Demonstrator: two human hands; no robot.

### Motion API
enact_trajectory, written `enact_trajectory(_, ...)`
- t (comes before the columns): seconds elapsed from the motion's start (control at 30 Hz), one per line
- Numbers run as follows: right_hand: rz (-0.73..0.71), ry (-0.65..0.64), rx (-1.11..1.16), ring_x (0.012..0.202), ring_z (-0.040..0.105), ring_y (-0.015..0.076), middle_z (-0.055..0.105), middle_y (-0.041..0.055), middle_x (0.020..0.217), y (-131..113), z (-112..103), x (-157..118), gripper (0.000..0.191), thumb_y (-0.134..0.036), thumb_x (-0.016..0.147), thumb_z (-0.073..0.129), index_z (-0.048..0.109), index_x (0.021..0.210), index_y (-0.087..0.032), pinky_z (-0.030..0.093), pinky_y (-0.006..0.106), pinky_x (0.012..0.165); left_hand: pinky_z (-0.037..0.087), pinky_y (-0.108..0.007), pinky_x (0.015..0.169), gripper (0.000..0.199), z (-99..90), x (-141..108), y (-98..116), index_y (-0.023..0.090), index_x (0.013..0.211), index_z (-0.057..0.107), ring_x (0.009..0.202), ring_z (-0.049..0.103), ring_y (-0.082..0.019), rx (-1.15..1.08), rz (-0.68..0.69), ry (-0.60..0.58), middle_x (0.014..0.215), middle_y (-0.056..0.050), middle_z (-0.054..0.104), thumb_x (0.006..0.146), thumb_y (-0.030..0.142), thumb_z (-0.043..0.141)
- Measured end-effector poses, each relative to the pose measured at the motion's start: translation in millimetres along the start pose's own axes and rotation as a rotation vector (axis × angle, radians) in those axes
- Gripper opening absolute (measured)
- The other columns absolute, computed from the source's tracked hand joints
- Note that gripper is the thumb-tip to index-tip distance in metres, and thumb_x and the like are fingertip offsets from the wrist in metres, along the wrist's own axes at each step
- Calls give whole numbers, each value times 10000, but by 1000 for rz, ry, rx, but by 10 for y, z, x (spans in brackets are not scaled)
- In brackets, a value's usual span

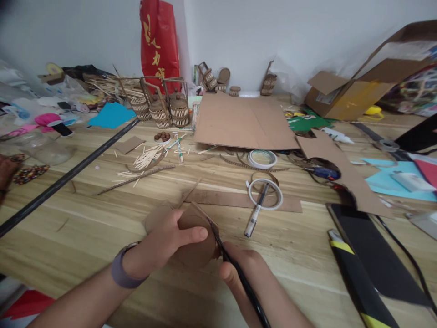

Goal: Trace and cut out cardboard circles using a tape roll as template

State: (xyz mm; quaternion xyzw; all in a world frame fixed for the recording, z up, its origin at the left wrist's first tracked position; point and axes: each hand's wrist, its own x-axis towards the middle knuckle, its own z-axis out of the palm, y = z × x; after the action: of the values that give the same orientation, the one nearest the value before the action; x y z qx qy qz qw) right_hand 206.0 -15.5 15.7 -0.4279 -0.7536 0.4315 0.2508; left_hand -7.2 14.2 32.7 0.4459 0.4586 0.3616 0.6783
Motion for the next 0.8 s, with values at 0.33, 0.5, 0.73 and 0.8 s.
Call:
enact_trajectory(0.33,12,-5,-1,416,389,141,458,-19,506,-30,-15,0,731,-817,962,265,685,853,-229,275,247,368,556,-428,948,406,-13,-5,-18,195,1059,791,1114,727,-342,30,-40,21,1114,-68,822,718,410,845)
enact_trajectory(0.5,2,7,-29,460,444,154,515,0,553,-35,-19,12,744,-806,965,277,722,935,-212,348,243,406,549,-425,972,422,-38,12,-26,207,1093,793,1137,719,-341,34,-4,1,1144,-66,814,748,447,838)
enact_trajectory(0.73,104,54,31,483,485,168,479,-48,569,-26,37,9,886,-910,877,288,633,1276,-199,364,265,466,550,-405,979,367,-40,13,-47,227,1108,799,1144,719,-318,4,27,-51,1124,-40,820,805,433,816)
enact_trajectory(0.8,118,51,55,468,451,158,448,-63,563,-12,44,-1,924,-926,859,298,599,1321,-184,327,266,461,556,-395,967,338,-26,13,-56,216,1089,802,1127,727,-312,4,30,-61,1115,-43,822,811,409,812)
